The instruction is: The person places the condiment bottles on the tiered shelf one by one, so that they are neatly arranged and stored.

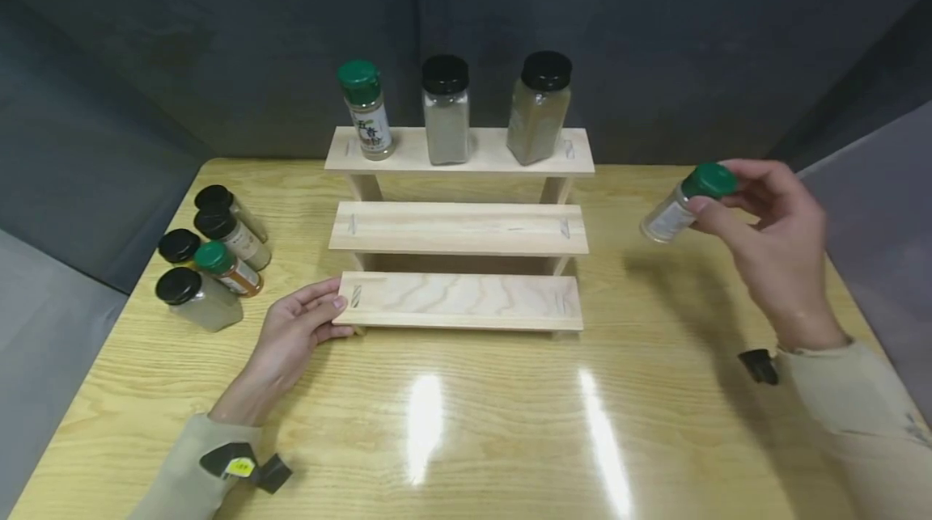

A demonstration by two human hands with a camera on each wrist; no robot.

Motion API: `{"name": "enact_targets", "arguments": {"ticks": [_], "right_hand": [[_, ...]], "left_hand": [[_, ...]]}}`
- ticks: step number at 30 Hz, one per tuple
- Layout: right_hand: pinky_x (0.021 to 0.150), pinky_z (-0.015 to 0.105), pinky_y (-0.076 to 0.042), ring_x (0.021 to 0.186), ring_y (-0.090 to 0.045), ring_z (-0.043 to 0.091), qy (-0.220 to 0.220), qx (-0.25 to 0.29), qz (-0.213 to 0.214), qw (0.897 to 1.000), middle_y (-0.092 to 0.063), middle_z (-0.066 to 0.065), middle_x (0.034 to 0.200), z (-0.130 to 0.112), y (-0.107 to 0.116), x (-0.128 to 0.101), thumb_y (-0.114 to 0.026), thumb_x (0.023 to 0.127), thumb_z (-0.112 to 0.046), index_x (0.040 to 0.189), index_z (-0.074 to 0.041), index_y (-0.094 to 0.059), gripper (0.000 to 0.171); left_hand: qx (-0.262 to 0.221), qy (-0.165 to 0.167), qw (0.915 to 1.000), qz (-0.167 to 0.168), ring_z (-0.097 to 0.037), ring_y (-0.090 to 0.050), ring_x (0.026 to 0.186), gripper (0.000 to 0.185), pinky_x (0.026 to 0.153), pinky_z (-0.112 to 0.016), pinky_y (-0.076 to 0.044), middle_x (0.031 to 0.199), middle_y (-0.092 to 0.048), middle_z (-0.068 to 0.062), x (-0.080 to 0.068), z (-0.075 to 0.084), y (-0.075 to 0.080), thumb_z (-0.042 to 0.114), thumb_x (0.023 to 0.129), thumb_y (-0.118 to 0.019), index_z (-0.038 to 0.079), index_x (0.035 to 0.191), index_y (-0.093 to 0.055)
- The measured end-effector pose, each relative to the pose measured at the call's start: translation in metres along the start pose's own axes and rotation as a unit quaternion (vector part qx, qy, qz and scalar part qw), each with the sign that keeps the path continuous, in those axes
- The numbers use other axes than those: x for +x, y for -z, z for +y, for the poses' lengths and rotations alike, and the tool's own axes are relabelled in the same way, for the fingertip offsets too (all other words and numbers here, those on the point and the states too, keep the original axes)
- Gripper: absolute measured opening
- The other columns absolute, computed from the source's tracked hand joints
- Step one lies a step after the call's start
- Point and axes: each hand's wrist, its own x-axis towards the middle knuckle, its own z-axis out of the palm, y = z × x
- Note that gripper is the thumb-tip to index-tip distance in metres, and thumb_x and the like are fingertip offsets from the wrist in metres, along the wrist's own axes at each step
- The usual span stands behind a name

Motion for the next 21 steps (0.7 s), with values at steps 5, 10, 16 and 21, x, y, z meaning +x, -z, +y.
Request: {"name": "enact_targets", "arguments": {"ticks": [5,10,16,21], "right_hand": [[0.081,0.022,-0.065,0.105,-0.069,0.020,0.008,0.014,-0.033,0.999,-0.070,0.014,0.119,-0.014,-0.020,0.001,-0.069,0.093,0.024,0.132,0.013,-0.066,0.040],[0.081,0.022,-0.065,0.106,-0.070,0.020,0.007,-0.008,-0.050,0.999,-0.070,0.013,0.119,-0.022,-0.037,0.003,-0.072,0.093,0.022,0.131,0.010,-0.067,0.040],[0.083,0.019,-0.063,0.106,-0.068,0.020,0.001,-0.033,-0.068,0.997,-0.068,0.012,0.122,-0.027,-0.053,0.005,-0.074,0.094,0.018,0.132,0.005,-0.070,0.041],[0.083,0.018,-0.063,0.104,-0.067,0.020,-0.001,-0.019,-0.085,0.996,-0.069,0.013,0.121,-0.027,-0.065,0.008,-0.074,0.093,0.017,0.131,0.006,-0.070,0.040]], "left_hand": [[0.001,-0.001,1.0000,-0.002,-0.016,-0.075,0.088,0.041,0.082,-0.032,-0.068,0.106,-0.070,-0.009,0.000,0.000,0.000,-0.008,0.109,-0.060,-0.016,0.148,-0.053],[-0.001,0.000,1.0000,-0.003,-0.016,-0.075,0.088,0.041,0.082,-0.032,-0.068,0.106,-0.070,-0.008,0.000,-0.001,0.000,-0.008,0.109,-0.061,-0.016,0.148,-0.053],[0.000,0.001,1.0000,-0.001,-0.016,-0.076,0.089,0.041,0.083,-0.033,-0.068,0.106,-0.070,-0.009,0.001,0.000,0.000,-0.008,0.108,-0.061,-0.015,0.148,-0.053],[0.006,0.002,1.0000,0.000,-0.017,-0.076,0.091,0.040,0.084,-0.034,-0.068,0.110,-0.070,-0.011,0.001,0.000,0.000,-0.007,0.109,-0.061,-0.015,0.148,-0.054]]}}
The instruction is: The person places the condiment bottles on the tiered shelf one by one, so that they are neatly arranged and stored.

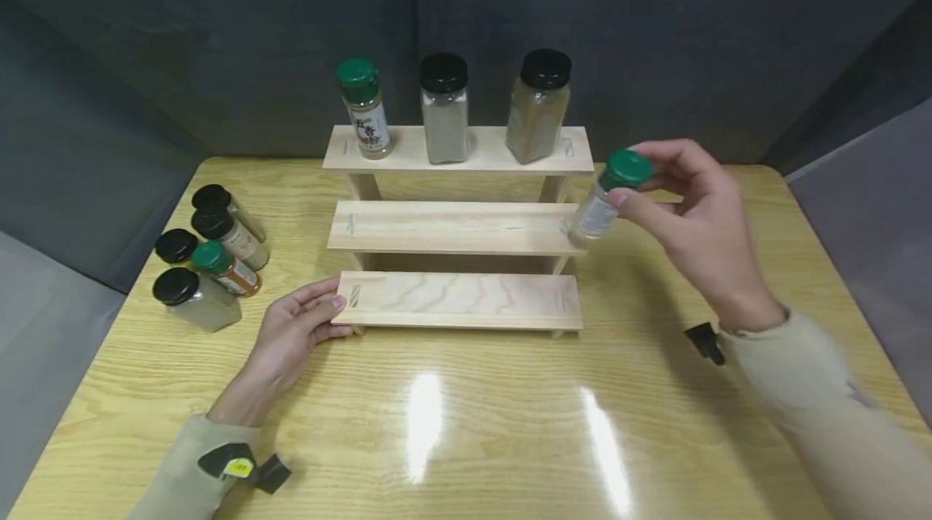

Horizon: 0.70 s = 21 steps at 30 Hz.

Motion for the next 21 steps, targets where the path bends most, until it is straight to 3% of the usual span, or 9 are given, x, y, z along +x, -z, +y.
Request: {"name": "enact_targets", "arguments": {"ticks": [14,21], "right_hand": [[0.083,0.019,-0.063,0.102,-0.068,0.020,-0.005,-0.010,-0.035,0.999,-0.072,0.013,0.119,0.003,-0.028,0.010,-0.077,0.094,0.012,0.133,0.003,-0.072,0.040],[0.081,0.017,-0.062,0.103,-0.068,0.019,-0.013,-0.060,-0.039,0.997,-0.073,0.010,0.115,0.004,-0.037,0.012,-0.079,0.095,0.008,0.134,-0.001,-0.073,0.041]], "left_hand": [[-0.007,-0.001,1.0000,0.000,-0.015,-0.075,0.089,0.040,0.082,-0.032,-0.068,0.107,-0.070,-0.009,0.000,-0.001,0.000,-0.009,0.108,-0.060,-0.016,0.147,-0.053],[-0.009,-0.003,1.0000,-0.002,-0.015,-0.075,0.089,0.040,0.082,-0.031,-0.068,0.106,-0.070,-0.008,0.000,0.000,0.000,-0.009,0.108,-0.060,-0.016,0.147,-0.053]]}}
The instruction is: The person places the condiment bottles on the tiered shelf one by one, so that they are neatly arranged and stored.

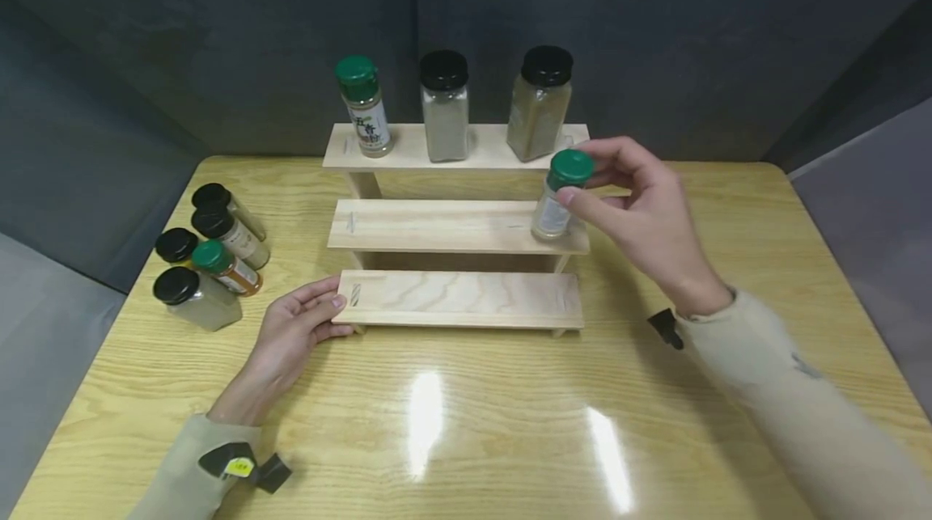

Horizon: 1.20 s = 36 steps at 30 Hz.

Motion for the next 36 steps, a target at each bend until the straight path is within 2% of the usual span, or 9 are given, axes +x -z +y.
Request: {"name": "enact_targets", "arguments": {"ticks": [5,16,26,36], "right_hand": [[0.081,0.017,-0.061,0.105,-0.068,0.020,-0.007,-0.024,-0.008,1.000,-0.073,0.009,0.118,0.001,-0.005,0.002,-0.080,0.096,0.005,0.134,-0.004,-0.073,0.040],[0.080,0.020,-0.063,0.104,-0.069,0.021,-0.010,-0.004,-0.018,1.000,-0.073,0.010,0.115,0.006,-0.013,0.007,-0.080,0.095,0.005,0.133,-0.003,-0.073,0.039],[0.082,0.020,-0.062,0.107,-0.067,0.021,-0.021,-0.050,-0.022,0.998,-0.071,0.006,0.119,0.011,-0.016,0.008,-0.080,0.097,0.001,0.137,-0.009,-0.072,0.042],[0.083,0.018,-0.061,0.108,-0.066,0.021,-0.023,-0.037,-0.019,0.999,-0.071,0.004,0.122,0.017,-0.016,0.008,-0.079,0.096,0.006,0.137,-0.010,-0.072,0.044]], "left_hand": [[-0.001,-0.002,1.0000,-0.004,-0.016,-0.075,0.089,0.040,0.081,-0.031,-0.068,0.107,-0.070,-0.010,0.000,0.000,0.000,-0.009,0.108,-0.060,-0.017,0.147,-0.053],[0.002,0.001,1.0000,-0.004,-0.017,-0.076,0.090,0.041,0.082,-0.032,-0.068,0.111,-0.070,-0.013,0.001,0.000,0.000,-0.009,0.109,-0.060,-0.016,0.148,-0.053],[0.002,0.000,1.0000,-0.006,-0.017,-0.076,0.091,0.040,0.083,-0.033,-0.068,0.111,-0.070,-0.013,0.000,-0.001,0.001,-0.008,0.109,-0.060,-0.016,0.148,-0.053],[0.001,-0.007,0.9999,-0.011,-0.016,-0.074,0.088,0.040,0.082,-0.032,-0.068,0.108,-0.068,-0.011,0.001,-0.001,0.002,-0.009,0.108,-0.060,-0.017,0.147,-0.053]]}}
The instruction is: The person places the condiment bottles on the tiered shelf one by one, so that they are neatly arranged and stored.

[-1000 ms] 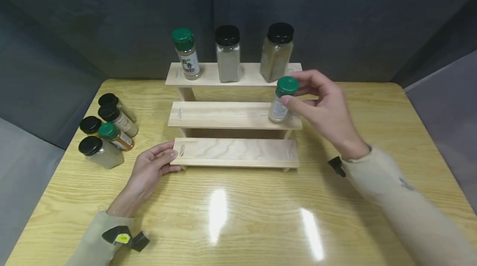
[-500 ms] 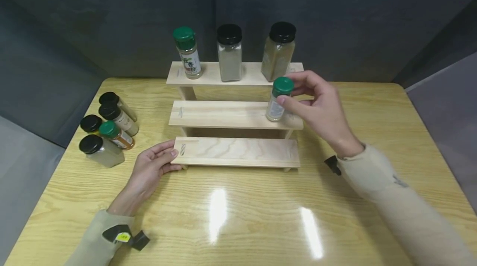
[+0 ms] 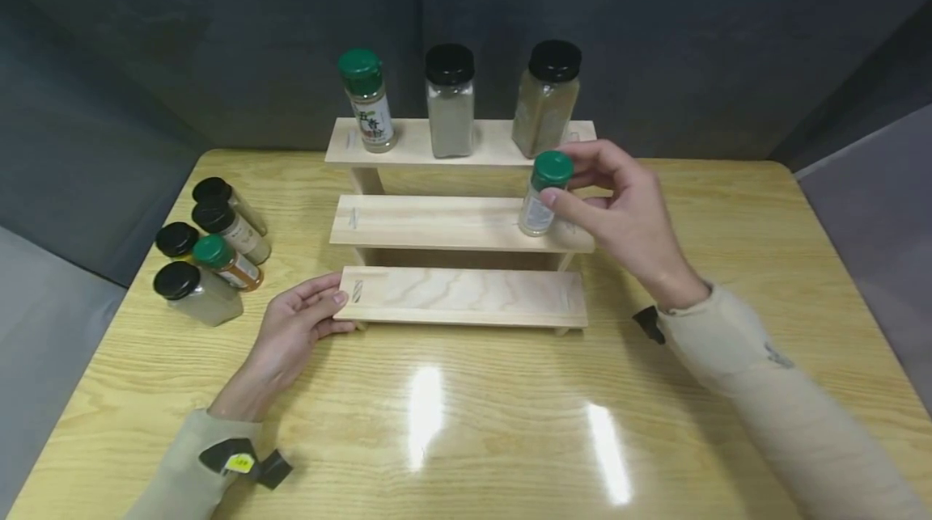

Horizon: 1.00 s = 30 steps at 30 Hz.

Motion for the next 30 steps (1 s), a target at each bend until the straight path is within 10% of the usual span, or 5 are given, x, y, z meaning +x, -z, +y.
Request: {"name": "enact_targets", "arguments": {"ticks": [30], "right_hand": [[0.082,0.026,-0.066,0.101,-0.073,0.023,0.016,0.177,0.084,0.980,-0.073,0.019,0.117,0.026,0.028,-0.045,-0.072,0.099,0.014,0.136,0.012,-0.065,0.038]], "left_hand": [[0.001,0.005,1.0000,0.001,-0.015,-0.074,0.088,0.041,0.083,-0.032,-0.068,0.106,-0.068,-0.009,-0.001,0.002,-0.001,-0.009,0.109,-0.059,-0.016,0.148,-0.052]]}}
